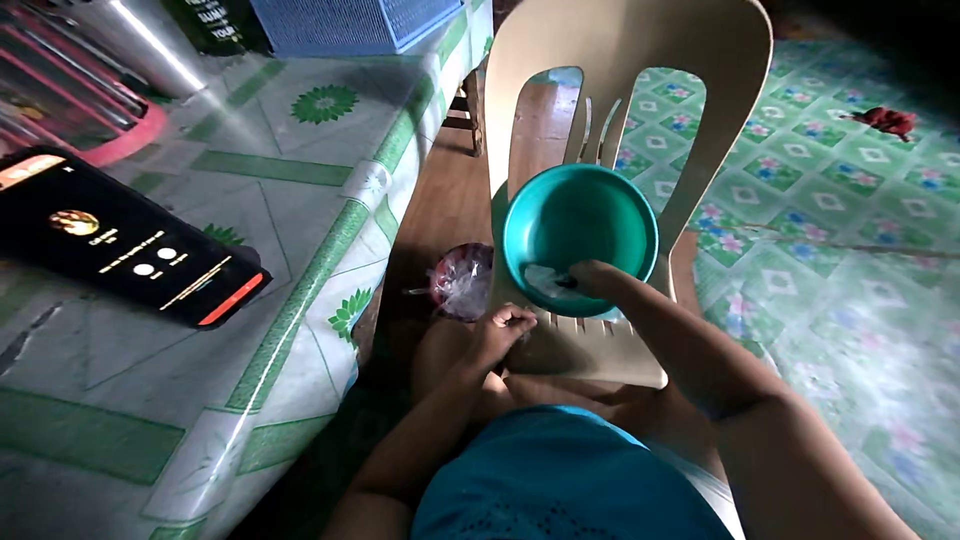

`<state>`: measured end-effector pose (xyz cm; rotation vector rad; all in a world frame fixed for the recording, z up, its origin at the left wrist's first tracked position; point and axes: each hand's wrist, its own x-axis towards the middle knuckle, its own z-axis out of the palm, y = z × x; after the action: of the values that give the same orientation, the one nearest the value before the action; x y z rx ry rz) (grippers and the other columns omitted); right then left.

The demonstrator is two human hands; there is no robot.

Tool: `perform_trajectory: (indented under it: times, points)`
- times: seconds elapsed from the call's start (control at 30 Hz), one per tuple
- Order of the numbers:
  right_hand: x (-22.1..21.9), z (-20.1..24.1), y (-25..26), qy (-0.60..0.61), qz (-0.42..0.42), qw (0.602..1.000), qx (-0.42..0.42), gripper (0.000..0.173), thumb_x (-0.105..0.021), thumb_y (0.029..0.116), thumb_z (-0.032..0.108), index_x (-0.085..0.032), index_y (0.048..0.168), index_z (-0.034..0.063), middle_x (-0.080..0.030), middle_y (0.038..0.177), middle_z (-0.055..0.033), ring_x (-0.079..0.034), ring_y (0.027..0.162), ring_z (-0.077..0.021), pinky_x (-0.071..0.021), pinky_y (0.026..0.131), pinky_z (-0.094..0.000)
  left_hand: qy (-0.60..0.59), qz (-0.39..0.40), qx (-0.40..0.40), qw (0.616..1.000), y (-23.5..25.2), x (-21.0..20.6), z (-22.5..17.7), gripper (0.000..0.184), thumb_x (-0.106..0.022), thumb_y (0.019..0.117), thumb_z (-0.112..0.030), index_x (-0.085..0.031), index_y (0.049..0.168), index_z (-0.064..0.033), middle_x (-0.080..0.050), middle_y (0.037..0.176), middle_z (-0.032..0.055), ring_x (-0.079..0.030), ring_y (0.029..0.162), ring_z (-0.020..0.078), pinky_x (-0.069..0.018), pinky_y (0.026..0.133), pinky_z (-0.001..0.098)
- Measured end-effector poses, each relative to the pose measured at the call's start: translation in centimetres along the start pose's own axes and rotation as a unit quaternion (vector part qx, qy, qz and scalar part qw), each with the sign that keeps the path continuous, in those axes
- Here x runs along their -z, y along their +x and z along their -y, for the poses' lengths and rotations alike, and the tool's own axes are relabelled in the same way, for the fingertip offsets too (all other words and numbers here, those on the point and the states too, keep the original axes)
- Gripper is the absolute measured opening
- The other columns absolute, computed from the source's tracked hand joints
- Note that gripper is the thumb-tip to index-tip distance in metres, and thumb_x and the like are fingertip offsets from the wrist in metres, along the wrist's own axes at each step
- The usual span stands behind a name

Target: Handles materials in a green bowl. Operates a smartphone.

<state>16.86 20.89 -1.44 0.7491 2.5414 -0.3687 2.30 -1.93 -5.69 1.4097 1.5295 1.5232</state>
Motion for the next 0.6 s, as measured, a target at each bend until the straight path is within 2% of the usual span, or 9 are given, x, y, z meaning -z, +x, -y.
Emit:
perform_trajectory:
  times: [0.13, 0.23, 0.33, 0.43, 0.6]
  points:
    - [-1.2, 0.8, 2.0, 0.076, -0.049, 0.996, 0.010, 0.021, -0.067, 0.0947, 0.010, -0.071, 0.114, 0.0009, -0.070, 0.115, -0.0218, -0.066, 0.113, -0.0411, -0.0504, 0.098, -0.0630, 0.004, 0.004, 0.004, 1.000, 0.0, 0.2, -0.2, 0.014, -0.076, 0.0912, -0.014, -0.076, 0.099, -0.0011, -0.073, 0.099, 0.0059, -0.069, 0.093, 0.0079, -0.0583, 0.086, 0.0242]
    - [-1.9, 1.5, 2.3, 0.130, -0.070, 0.989, -0.016, 0.022, -0.069, 0.0936, 0.012, -0.072, 0.112, 0.0016, -0.071, 0.113, -0.0206, -0.067, 0.110, -0.0391, -0.0522, 0.097, -0.0615, 0.004, -0.001, 0.004, 1.000, -0.4, 0.0, -0.3, 0.013, -0.077, 0.0899, -0.011, -0.076, 0.097, -0.0005, -0.073, 0.097, 0.0055, -0.069, 0.090, 0.0071, -0.0584, 0.085, 0.0230]
    - [0.2, 2.7, 0.3, 0.187, -0.046, 0.981, -0.023, 0.032, -0.066, 0.0968, 0.017, -0.068, 0.124, -0.0009, -0.066, 0.125, -0.0245, -0.062, 0.120, -0.0408, -0.0470, 0.104, -0.0610, 0.021, -0.001, 0.028, 0.999, -0.2, 0.2, -1.3, 0.013, -0.076, 0.0902, -0.011, -0.076, 0.098, -0.0011, -0.073, 0.097, 0.0049, -0.068, 0.091, 0.0063, -0.0576, 0.086, 0.0226]
    - [0.8, 2.3, -0.3, 0.180, -0.043, 0.983, -0.008, 0.033, -0.066, 0.0978, 0.018, -0.067, 0.125, -0.0010, -0.066, 0.125, -0.0248, -0.063, 0.120, -0.0406, -0.0471, 0.104, -0.0608, 0.039, 0.001, 0.032, 0.999, -0.2, 0.1, -1.2, 0.014, -0.077, 0.0903, -0.013, -0.076, 0.099, -0.0013, -0.074, 0.098, 0.0053, -0.069, 0.092, 0.0060, -0.0577, 0.087, 0.0227]
    - [2.3, 0.4, -0.7, 0.096, -0.031, 0.995, -0.017, 0.030, -0.058, 0.1014, 0.013, -0.066, 0.127, -0.0021, -0.065, 0.129, -0.0257, -0.060, 0.125, -0.0422, -0.0451, 0.106, -0.0621, 0.046, 0.002, 0.039, 0.998, -0.1, -0.1, -1.5, 0.015, -0.076, 0.0907, -0.013, -0.075, 0.099, 0.0003, -0.073, 0.099, 0.0063, -0.068, 0.092, 0.0053, -0.0561, 0.088, 0.0216]
